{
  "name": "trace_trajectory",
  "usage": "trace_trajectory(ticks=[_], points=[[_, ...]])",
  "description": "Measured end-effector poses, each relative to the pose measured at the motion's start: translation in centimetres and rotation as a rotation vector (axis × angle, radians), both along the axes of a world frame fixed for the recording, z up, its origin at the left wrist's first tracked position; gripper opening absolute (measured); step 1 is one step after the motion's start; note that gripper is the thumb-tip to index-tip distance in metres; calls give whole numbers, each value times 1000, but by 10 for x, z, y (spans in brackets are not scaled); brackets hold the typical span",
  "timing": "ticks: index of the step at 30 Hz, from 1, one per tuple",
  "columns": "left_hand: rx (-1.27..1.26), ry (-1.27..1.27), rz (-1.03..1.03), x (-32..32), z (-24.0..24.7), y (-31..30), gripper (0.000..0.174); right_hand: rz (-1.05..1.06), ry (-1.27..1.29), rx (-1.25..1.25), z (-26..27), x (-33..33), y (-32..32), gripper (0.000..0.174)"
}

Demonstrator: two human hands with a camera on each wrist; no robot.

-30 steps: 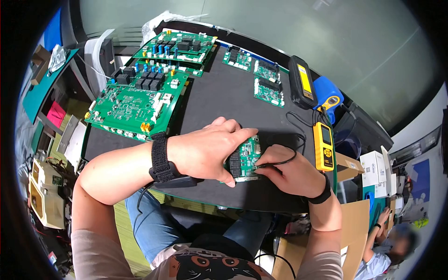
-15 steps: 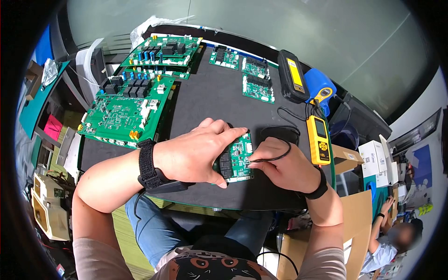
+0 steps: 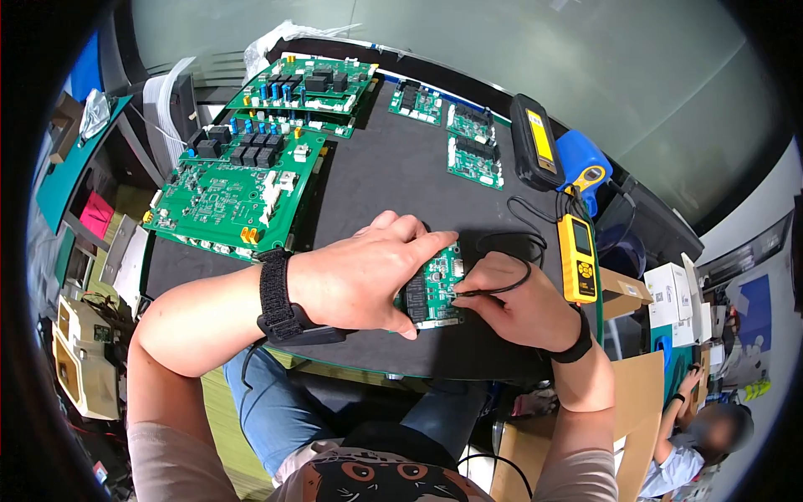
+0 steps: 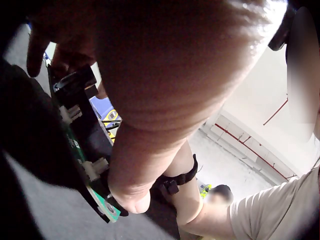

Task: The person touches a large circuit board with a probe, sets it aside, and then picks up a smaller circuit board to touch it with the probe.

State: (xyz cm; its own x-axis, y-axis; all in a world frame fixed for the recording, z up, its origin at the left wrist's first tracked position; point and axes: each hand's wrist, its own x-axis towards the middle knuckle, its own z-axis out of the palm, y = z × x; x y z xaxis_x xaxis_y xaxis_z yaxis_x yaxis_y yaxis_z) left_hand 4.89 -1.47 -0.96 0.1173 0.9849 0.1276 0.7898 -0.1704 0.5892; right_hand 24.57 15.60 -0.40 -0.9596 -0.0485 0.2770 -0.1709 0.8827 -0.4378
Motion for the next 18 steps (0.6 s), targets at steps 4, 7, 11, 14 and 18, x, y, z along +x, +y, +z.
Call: trace_trajectory(ticks=[4, 7, 11, 14, 18], points=[[14, -3, -7, 0, -1, 0, 109, -2, -41, -27, 2, 0, -1, 17], [21, -3, -13, 0, -3, 0, 108, -10, -36, -43, 1, 0, -2, 17], [40, 8, -25, -1, -6, 1, 109, -15, -38, -44, 2, 1, -3, 17], [49, 15, -29, -1, -6, 1, 109, 9, -30, -19, 2, 0, -2, 19], [48, 18, -29, -1, -6, 1, 109, 5, -57, -13, 5, 1, -4, 19]])
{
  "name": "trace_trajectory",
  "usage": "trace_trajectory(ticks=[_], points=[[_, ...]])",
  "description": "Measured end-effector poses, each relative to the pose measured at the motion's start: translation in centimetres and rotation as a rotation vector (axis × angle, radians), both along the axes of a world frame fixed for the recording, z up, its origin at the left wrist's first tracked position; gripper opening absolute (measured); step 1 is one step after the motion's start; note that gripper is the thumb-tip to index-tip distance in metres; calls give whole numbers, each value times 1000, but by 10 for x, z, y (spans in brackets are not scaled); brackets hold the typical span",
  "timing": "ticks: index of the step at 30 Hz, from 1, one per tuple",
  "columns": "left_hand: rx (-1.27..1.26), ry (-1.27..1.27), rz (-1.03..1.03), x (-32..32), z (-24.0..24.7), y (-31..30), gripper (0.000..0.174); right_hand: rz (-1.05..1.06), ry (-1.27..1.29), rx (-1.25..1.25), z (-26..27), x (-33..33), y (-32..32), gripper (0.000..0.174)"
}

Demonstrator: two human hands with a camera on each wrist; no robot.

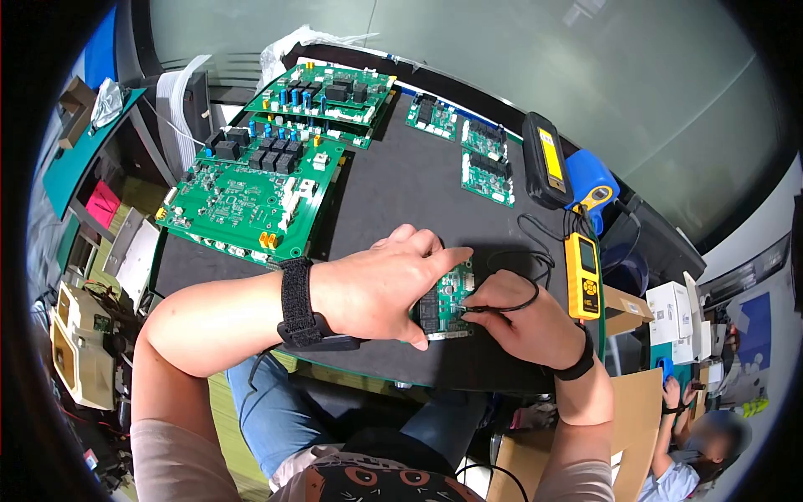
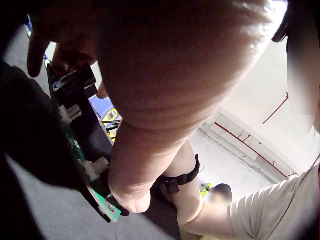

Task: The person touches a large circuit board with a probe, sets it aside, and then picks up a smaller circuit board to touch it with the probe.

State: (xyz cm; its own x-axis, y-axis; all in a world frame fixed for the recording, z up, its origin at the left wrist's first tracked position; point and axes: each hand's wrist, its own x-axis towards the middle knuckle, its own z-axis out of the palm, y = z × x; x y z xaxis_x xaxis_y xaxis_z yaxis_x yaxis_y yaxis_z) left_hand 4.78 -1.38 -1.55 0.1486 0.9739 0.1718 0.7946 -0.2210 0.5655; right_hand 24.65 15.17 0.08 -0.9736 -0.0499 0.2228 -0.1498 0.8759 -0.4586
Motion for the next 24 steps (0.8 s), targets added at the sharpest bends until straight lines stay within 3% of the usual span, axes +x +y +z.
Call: trace_trajectory(ticks=[24], points=[[-26, 3, 9, 1, 2, 0, 108, 5, 33, 4, -4, 1, -1, 24]])
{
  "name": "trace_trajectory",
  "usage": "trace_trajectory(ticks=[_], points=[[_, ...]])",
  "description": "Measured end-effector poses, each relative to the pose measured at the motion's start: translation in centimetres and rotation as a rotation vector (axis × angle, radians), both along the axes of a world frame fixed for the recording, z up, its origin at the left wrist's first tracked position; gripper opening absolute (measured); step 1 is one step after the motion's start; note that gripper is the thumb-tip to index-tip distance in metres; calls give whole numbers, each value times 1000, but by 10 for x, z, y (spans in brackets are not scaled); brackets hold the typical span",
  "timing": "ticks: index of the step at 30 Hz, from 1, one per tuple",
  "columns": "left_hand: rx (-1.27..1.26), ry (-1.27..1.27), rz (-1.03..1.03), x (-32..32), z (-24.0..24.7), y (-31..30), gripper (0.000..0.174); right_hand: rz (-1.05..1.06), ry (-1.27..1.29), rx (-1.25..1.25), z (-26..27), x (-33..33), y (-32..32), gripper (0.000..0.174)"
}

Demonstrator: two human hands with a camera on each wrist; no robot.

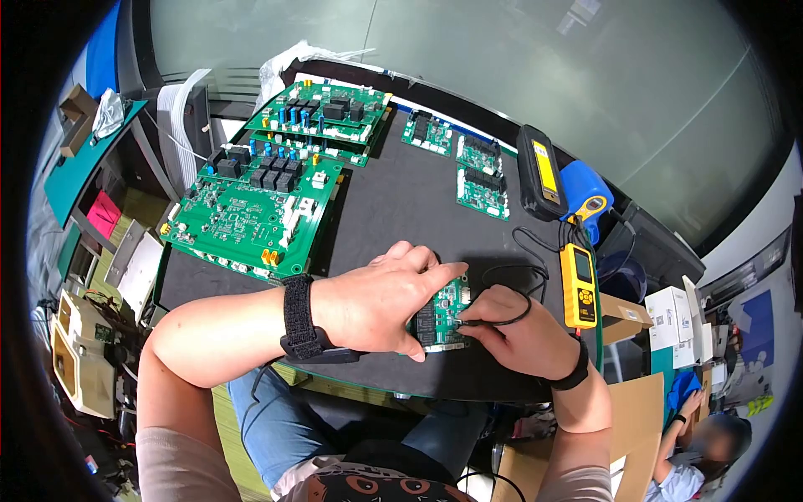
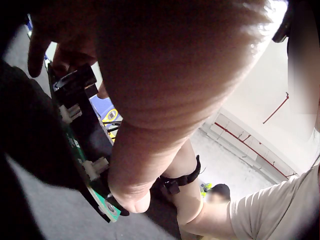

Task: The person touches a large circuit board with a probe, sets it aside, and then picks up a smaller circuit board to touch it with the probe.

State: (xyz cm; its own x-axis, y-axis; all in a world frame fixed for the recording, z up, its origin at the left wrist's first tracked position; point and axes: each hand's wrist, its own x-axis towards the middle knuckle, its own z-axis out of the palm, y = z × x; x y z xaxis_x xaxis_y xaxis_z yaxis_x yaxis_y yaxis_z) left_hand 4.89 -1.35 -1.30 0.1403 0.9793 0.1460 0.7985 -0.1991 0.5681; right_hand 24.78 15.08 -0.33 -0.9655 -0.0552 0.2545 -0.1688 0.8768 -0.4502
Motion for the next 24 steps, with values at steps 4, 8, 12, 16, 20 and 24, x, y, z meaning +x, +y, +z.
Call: trace_trajectory(ticks=[4, 8, 12, 16, 20, 24], points=[[3, -1, -2, 0, 0, 0, 109, 4, -11, -2, 1, 0, 0, 25], [9, -9, -5, 0, -1, 0, 108, -5, -54, 8, 5, 0, -2, 19], [28, -7, -1, 1, 2, -1, 105, -8, -43, 13, 2, 1, 0, 19], [18, -11, -7, 0, 2, -1, 106, 8, -33, 2, 1, 0, 1, 20], [-4, -17, 4, 0, 0, 0, 108, 17, -6, 17, -2, 1, 3, 26], [4, -18, 0, 0, 0, 0, 108, 13, -24, 40, 1, 1, 3, 21]])
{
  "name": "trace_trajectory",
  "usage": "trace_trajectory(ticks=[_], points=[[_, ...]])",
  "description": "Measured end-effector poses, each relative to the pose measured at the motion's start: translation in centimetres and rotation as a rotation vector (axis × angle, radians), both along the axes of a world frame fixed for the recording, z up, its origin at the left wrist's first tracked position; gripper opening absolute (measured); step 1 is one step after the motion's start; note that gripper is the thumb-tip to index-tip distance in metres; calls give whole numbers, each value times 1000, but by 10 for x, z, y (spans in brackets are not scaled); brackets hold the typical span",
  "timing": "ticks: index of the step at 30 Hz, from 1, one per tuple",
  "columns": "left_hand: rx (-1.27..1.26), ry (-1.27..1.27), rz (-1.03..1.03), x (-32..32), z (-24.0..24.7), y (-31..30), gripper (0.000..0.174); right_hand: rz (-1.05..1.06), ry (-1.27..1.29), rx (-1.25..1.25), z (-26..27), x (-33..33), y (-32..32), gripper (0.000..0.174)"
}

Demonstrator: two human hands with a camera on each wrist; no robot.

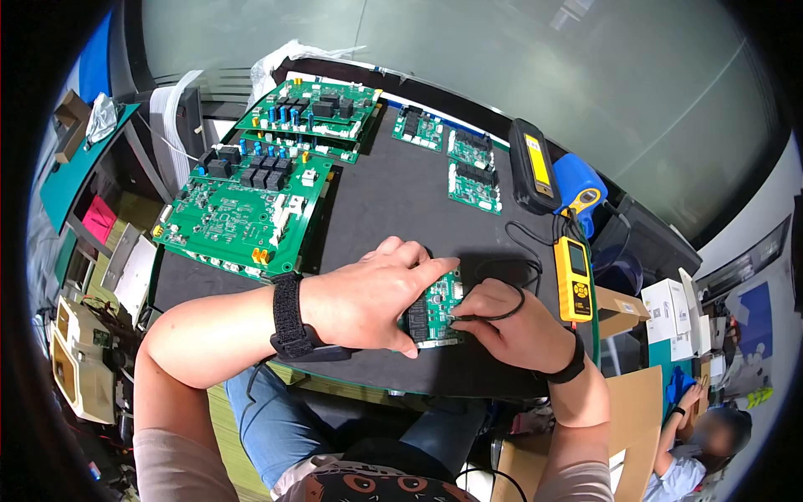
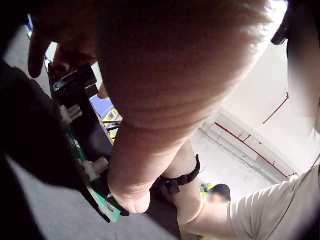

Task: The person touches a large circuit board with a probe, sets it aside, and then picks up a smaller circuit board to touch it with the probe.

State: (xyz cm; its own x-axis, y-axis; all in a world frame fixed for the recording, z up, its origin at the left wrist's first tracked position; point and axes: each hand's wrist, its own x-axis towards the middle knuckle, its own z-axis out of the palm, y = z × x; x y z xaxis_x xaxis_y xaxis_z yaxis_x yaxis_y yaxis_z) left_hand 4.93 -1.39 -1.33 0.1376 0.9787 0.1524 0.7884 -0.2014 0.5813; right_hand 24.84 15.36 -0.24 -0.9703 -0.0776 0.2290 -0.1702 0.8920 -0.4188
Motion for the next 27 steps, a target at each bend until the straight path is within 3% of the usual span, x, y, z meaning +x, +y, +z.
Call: trace_trajectory(ticks=[15, 27], points=[[14, 14, 11, 1, 3, -1, 109, -16, 16, 71, 3, 0, -2, 21], [8, 30, -4, 0, 2, 0, 108, -66, 59, -24, 0, -2, 2, 18]])
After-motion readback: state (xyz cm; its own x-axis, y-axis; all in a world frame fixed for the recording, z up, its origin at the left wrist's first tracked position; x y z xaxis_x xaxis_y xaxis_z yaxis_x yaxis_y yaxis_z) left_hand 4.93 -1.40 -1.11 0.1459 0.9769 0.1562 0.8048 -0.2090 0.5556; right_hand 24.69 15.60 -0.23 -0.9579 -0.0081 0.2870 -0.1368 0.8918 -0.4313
